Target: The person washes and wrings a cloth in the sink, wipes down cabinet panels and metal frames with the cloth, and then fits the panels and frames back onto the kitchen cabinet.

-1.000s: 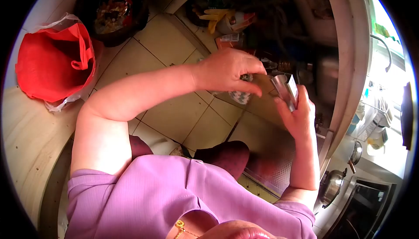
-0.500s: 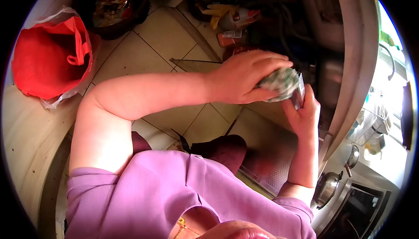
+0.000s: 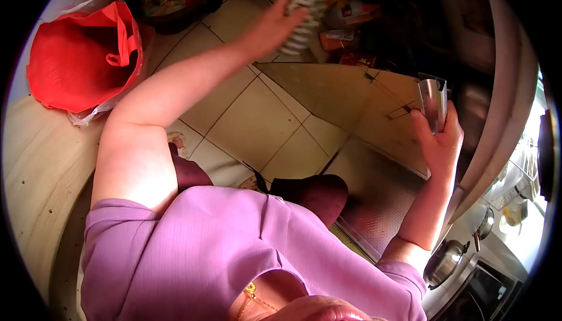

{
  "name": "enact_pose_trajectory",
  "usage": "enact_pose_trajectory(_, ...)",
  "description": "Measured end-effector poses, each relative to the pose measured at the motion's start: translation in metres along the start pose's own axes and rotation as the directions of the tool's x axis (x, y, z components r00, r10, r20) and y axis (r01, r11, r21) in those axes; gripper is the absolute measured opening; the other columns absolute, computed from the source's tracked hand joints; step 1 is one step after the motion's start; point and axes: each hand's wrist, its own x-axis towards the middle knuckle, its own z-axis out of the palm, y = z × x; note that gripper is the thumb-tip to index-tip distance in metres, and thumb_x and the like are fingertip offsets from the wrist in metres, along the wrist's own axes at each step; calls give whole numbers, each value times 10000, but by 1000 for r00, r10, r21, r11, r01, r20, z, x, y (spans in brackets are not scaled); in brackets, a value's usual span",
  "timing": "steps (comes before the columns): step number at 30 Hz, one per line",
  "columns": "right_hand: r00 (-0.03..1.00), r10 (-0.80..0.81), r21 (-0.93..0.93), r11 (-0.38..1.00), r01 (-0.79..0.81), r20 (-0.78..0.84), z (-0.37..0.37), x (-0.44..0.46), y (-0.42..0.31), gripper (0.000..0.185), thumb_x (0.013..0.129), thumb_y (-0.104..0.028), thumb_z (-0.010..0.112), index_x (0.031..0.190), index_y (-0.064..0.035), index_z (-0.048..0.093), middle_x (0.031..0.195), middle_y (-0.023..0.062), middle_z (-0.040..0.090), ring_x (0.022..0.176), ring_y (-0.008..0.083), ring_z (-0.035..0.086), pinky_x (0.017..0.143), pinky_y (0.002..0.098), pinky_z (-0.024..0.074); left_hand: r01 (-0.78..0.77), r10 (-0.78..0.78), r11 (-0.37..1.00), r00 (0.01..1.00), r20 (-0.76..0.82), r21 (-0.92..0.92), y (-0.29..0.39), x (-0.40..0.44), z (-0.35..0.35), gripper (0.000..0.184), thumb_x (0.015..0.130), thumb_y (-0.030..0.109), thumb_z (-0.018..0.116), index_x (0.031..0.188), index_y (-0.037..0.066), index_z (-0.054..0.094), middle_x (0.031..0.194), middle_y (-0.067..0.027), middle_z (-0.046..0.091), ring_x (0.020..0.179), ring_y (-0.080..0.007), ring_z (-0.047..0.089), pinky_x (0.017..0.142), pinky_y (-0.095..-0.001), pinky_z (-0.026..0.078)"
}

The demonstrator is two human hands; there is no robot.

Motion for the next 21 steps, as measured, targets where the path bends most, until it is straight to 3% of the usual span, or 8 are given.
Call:
enact_pose_trajectory(3,1000,-11,2,1000,11,-16,2,4,-3,310,752,-196,747,939,-31,562,764,61,625,690,101,519,649,257,454,19,-50,993,964,260,118,16,-31,36,565,901,241,563,1358,18,317,1060,-126,598,903,-217,614,773,-325,507)
enact_pose_trajectory(5,999,-25,114,993,22,27,-1,7,2,295,761,-193,743,931,-32,564,771,52,626,706,80,507,640,258,450,-646,537,685,760,365,338,-34,-33,48,582,881,152,564,1384,38,294,1174,-189,551,1056,-310,566,891,-367,459)
enact_pose_trajectory(7,999,26,72,997,-27,23,-3,11,-3,296,760,-207,749,919,-37,566,787,51,639,710,74,514,640,259,452,-272,111,851,929,353,450,-56,-30,34,617,853,80,555,1400,42,273,1248,-229,496,1168,-367,488,971,-390,403)
enact_pose_trajectory(9,999,-43,14,999,43,30,-3,19,3,309,760,-206,745,944,-36,563,808,64,659,725,98,567,658,269,469,-296,110,802,927,359,518,-84,-30,11,621,844,53,552,1400,51,276,1237,-228,505,1146,-363,507,964,-392,412)
enact_pose_trajectory(11,999,-9,33,999,8,32,-7,20,-5,343,755,-203,746,994,-42,563,859,81,663,766,120,596,684,277,480,-168,-149,678,922,357,715,-94,-25,-8,627,841,45,555,1403,64,276,1233,-230,505,1152,-359,504,966,-393,408)
enact_pose_trajectory(15,982,-120,338,927,165,-148,-5,5,19,483,735,-182,746,1155,-64,538,1023,128,645,942,192,635,784,298,497,-370,-45,577,875,481,728,-104,-9,-30,574,853,68,568,1375,77,329,1213,-225,517,1122,-360,518,943,-389,418)
enact_pose_trajectory(17,962,-158,295,930,220,-221,-18,-14,41,560,714,-187,755,1208,-66,518,1100,161,618,1023,241,614,850,326,487,-171,37,664,980,197,728,-69,-3,-28,562,821,104,620,1328,83,379,1157,-225,550,1043,-369,560,889,-389,454)
enact_pose_trajectory(21,963,14,3,1000,-14,-269,-22,-63,102,571,685,-277,769,1165,-60,549,1063,162,632,989,311,615,843,385,482,-435,538,711,842,-30,552,82,-5,7,475,785,129,699,1191,47,466,1071,-169,589,961,-280,603,826,-355,484)
